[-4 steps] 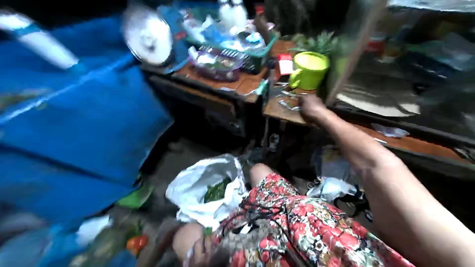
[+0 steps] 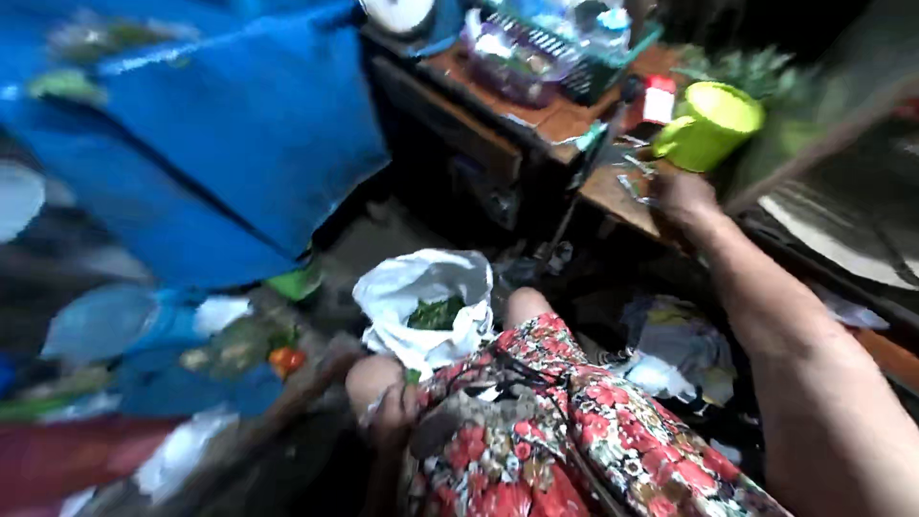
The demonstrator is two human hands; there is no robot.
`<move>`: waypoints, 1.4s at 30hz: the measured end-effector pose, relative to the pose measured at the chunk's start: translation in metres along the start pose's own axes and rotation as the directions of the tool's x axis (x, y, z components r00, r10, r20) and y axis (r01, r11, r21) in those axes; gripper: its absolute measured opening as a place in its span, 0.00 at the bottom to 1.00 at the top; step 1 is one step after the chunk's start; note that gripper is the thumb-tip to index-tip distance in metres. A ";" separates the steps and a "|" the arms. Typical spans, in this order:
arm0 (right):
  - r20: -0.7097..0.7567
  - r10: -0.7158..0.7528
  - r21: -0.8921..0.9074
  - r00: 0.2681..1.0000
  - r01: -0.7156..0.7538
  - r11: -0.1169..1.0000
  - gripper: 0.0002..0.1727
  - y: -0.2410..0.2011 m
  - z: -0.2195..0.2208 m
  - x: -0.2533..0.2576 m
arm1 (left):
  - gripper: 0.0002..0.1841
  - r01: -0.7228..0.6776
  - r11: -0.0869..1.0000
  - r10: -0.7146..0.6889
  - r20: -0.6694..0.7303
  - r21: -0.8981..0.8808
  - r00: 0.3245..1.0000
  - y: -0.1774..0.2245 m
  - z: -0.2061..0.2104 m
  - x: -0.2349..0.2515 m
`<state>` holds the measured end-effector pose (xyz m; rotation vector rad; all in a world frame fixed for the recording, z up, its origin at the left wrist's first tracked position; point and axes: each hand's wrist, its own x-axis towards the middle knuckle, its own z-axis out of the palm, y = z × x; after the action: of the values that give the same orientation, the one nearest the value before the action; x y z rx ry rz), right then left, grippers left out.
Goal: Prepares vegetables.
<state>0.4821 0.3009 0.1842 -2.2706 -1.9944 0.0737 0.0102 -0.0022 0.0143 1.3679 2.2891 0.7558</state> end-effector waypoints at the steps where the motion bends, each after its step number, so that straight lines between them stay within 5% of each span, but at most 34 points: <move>1: 0.009 -0.010 -0.031 1.000 0.010 0.999 0.22 -0.002 -0.002 0.001 | 0.20 -0.009 1.000 0.010 0.018 -0.029 1.000 -0.023 0.010 0.003; 3: 0.035 0.001 -0.095 0.999 0.002 0.995 0.27 -0.010 -0.010 0.003 | 0.21 0.101 0.993 -0.087 0.206 -0.055 0.975 -0.026 0.001 0.007; 5: 0.040 0.033 -0.106 0.999 -0.028 0.994 0.27 -0.015 -0.014 0.005 | 0.20 0.135 0.989 -0.120 0.213 -0.059 0.970 -0.018 -0.002 0.009; 15: 0.036 0.098 -0.050 0.994 -0.096 0.994 0.25 -0.023 -0.018 0.007 | 0.21 -0.008 0.999 0.005 -0.082 -0.042 0.997 -0.035 0.026 0.006; 18: 0.014 0.078 0.029 0.997 -0.079 0.996 0.29 -0.024 -0.018 0.004 | 0.19 0.106 0.982 -0.091 0.104 -0.154 0.990 -0.021 0.003 0.003; 21: -0.037 0.038 0.211 0.999 -0.030 0.977 0.28 -0.020 -0.014 0.003 | 0.18 0.193 0.918 -0.153 0.139 -0.346 0.978 -0.028 0.001 0.011; 24: -0.119 0.025 0.478 0.993 0.035 0.878 0.33 -0.019 -0.017 -0.006 | 0.18 0.215 0.834 -0.147 0.170 -0.509 0.974 -0.025 -0.004 0.030; 26: -0.202 0.011 0.628 0.979 0.120 0.769 0.35 -0.024 -0.021 -0.011 | 0.18 0.187 0.881 -0.119 0.180 -0.434 0.976 -0.009 -0.019 0.044; 29: -0.286 -0.038 0.847 0.958 0.271 0.458 0.29 -0.056 -0.016 -0.034 | 0.19 0.209 0.859 -0.137 0.183 -0.467 0.973 0.018 -0.033 0.064; 31: -0.223 -0.132 0.933 0.966 0.251 0.257 0.19 -0.093 -0.006 -0.067 | 0.15 0.220 0.740 -0.137 0.177 -0.636 0.975 0.039 -0.034 0.074; 33: -0.057 -0.204 0.974 0.977 0.100 0.203 0.16 -0.132 0.018 -0.103 | 0.11 0.192 0.604 -0.116 0.152 -0.773 0.981 0.058 -0.031 0.078; 37: 0.228 -0.453 0.948 0.862 -0.091 0.304 0.19 -0.183 0.085 -0.164 | 0.09 0.160 0.498 -0.066 0.147 -0.852 0.987 0.074 -0.021 0.074; 42: 0.374 -0.669 0.903 0.643 -0.087 0.421 0.21 -0.198 0.109 -0.188 | 0.07 0.135 0.507 -0.018 0.146 -0.851 0.989 0.076 -0.016 0.069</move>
<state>0.2504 0.1460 0.0925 -1.1302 -1.8417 1.7532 0.0215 0.0838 0.0708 0.7614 1.4313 1.4692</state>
